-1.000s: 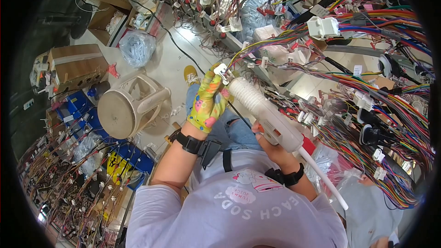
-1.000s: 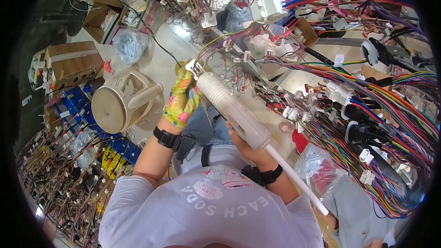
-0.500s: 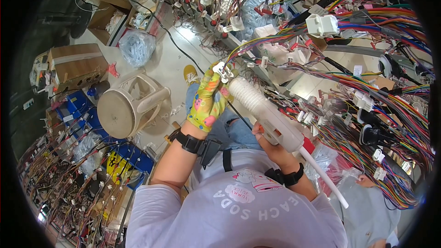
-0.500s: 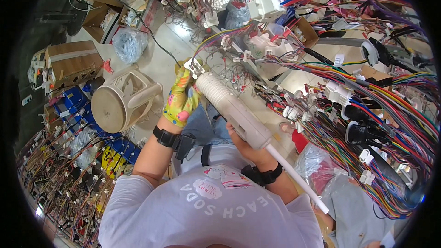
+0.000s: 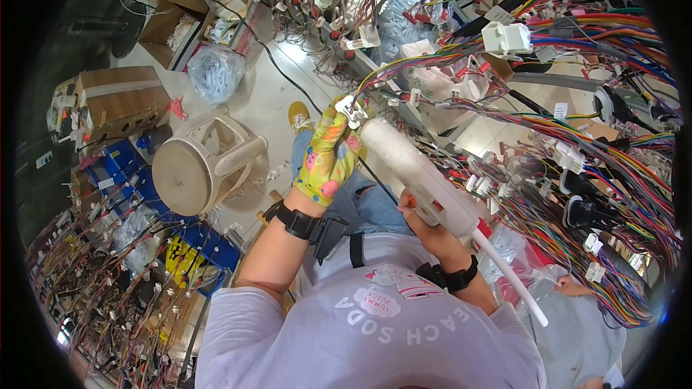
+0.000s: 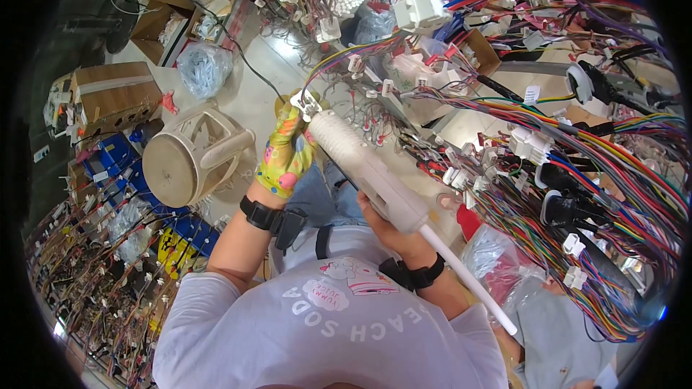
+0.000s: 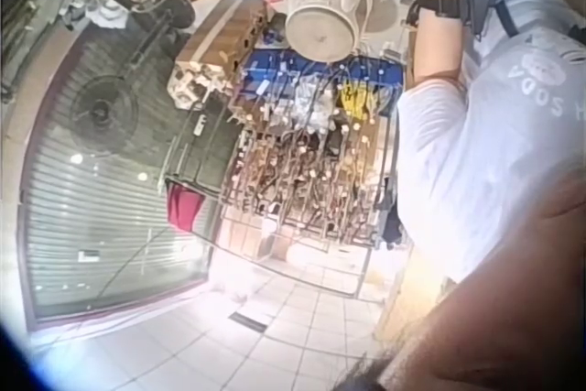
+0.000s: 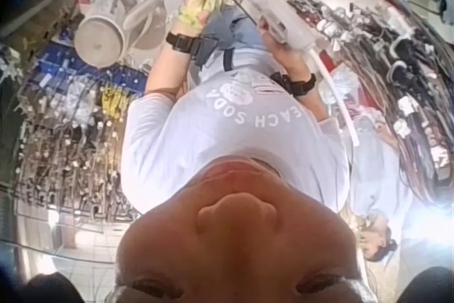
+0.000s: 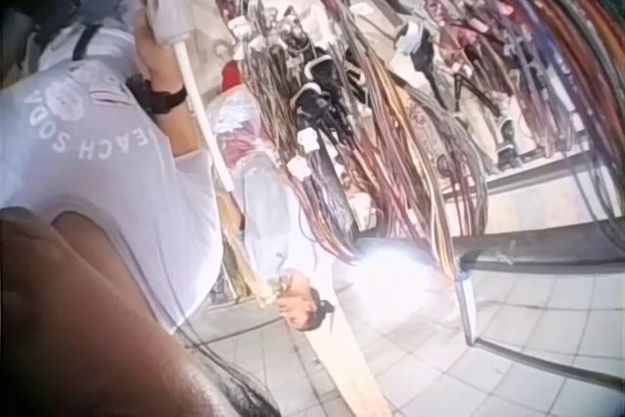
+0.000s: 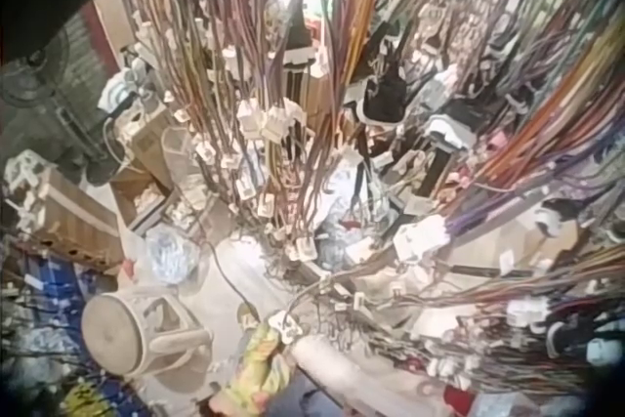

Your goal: The person applies glue to a connector on a wire harness using a glue gun, then moves to another section of the harness to apply more glue. Finally, they reach into a plastic bag to retrieve a small component.

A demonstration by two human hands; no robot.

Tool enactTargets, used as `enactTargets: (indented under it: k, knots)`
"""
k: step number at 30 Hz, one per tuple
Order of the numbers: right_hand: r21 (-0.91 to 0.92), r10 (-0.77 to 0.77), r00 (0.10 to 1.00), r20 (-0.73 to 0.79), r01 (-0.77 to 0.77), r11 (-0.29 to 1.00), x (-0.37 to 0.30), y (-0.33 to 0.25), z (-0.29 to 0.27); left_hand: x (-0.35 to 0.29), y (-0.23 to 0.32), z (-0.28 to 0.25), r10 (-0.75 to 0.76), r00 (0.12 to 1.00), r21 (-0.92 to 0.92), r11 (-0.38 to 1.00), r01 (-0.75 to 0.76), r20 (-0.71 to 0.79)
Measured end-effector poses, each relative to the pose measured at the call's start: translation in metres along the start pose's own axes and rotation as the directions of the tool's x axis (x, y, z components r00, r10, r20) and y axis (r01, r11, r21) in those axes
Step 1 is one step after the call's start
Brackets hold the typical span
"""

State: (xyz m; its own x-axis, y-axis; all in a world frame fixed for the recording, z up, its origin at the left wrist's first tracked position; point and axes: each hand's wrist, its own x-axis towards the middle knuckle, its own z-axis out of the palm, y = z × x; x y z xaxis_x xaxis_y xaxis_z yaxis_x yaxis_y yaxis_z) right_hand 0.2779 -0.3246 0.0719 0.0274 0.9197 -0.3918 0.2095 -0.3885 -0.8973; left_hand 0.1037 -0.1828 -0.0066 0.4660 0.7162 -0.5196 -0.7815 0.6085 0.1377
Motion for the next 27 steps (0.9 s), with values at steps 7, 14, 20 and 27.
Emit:
enactTargets:
  k: [7, 14, 20, 27]
  knots:
    - [0.007, -0.017, 1.0, 0.016, 0.017, 1.0, -0.0029, 0.0026, -0.0015, -0.0002, -0.0003, 0.0015, 0.015, 1.0, 0.019, 1.0, -0.015, -0.011]
    - [0.007, 0.011, 1.0, 0.012, -0.011, 1.0, -0.0038, -0.0001, -0.0043, -0.0016, 0.0014, 0.0025, 0.003, 1.0, 0.004, 1.0, -0.003, -0.001]
    - [0.022, -0.018, 1.0, 0.004, 0.017, 1.0, 0.0, -0.006, -0.007, -0.0011, 0.0031, 0.0017, -0.013, 1.0, -0.016, 1.0, 0.013, 0.015]
    - [0.004, -0.024, 1.0, 0.004, 0.024, 1.0, 0.0003, -0.0015, -0.0065, -0.0002, 0.0016, 0.002, 0.014, 1.0, -0.022, 1.0, -0.014, 0.001]
